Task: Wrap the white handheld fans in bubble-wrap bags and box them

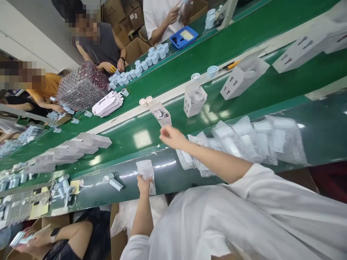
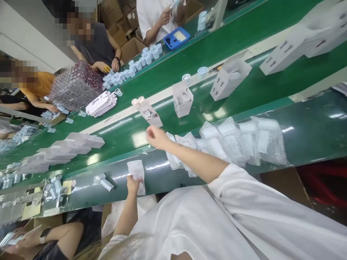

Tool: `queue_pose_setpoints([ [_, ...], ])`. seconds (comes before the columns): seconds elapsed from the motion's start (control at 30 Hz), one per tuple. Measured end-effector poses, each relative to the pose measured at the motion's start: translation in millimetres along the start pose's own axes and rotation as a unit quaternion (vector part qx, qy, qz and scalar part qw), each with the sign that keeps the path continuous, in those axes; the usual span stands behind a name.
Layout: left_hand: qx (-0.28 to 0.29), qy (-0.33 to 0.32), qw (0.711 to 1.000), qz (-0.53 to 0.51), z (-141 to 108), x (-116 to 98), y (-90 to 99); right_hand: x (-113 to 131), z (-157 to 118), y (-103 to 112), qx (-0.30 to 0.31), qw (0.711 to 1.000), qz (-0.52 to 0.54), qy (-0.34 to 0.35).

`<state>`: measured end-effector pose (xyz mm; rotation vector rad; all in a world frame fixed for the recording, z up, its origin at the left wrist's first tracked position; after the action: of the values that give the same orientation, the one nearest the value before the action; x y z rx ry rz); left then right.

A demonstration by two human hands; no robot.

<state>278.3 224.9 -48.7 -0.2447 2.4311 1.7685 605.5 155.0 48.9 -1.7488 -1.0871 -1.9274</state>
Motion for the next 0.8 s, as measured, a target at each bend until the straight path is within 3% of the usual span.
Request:
queue_pose_setpoints([
  [0.07,0.001,-0.014,0.999,-0.049,-12.9,-12.5,-16.4,-21.3,-53.4,-47.8,0.147,0.98,0.009,-0.134],
  [0.17,0.064,-0.064,0.969,-0.228,-41.9,-40.6,-34.3,-45.4,-93.2,-81.5,0.148,0.971,-0.015,-0.189],
  [0.27,0.187,-0.13,0.91,-0.347,-70.2,-61.2,-40.6,-61.7,-99.2,-82.2,0.121,0.973,-0.05,-0.189],
  [0.3,0.202,-0.141,0.91,-0.332,-70.2,-59.2,-38.1,-65.6,-96.8,-78.6,0.119,0.975,-0.067,-0.174],
  [0.33,0.175,-0.136,0.926,-0.305,-61.2,-50.4,-30.1,-69.3,-93.0,-74.7,0.118,0.978,-0.082,-0.154],
  [0.4,0.007,-0.069,0.969,-0.236,-24.2,-12.1,6.9,-76.2,-83.8,-68.8,0.123,0.976,-0.163,-0.074],
  [0.47,-0.201,0.068,0.962,-0.172,9.9,44.5,59.3,-83.1,-78.6,-68.6,0.131,0.969,-0.21,-0.013],
  [0.5,-0.256,0.137,0.945,-0.15,22.2,71.1,79.3,-85.6,-77.9,-69.9,0.134,0.965,-0.226,0.006],
  [0.57,-0.259,0.221,0.929,-0.143,45.0,107.8,99.6,-84.5,-77.8,-73.0,0.131,0.958,-0.255,0.035],
  [0.63,-0.216,0.227,0.934,-0.171,63.8,119.4,102.5,-74.3,-76.1,-73.5,0.105,0.954,-0.274,0.058],
  [0.73,-0.165,0.181,0.939,-0.243,66.4,101.8,88.0,-46.8,-69.9,-68.4,0.043,0.975,-0.208,0.071],
  [0.8,-0.128,0.146,0.934,-0.299,44.6,74.0,69.2,-38.7,-69.5,-68.4,0.052,0.994,-0.089,-0.023],
])
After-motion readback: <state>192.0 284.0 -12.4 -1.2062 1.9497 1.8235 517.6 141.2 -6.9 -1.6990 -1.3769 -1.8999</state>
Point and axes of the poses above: each hand's wrist, its own z-axis towards the middle knuckle, its own y-axis out of the back of the hand, x = y × z, the point moved 7 cm from there along z, towards the middle knuckle, and after that the axes turned 13 degrees about -x, right-handed, at the moved point
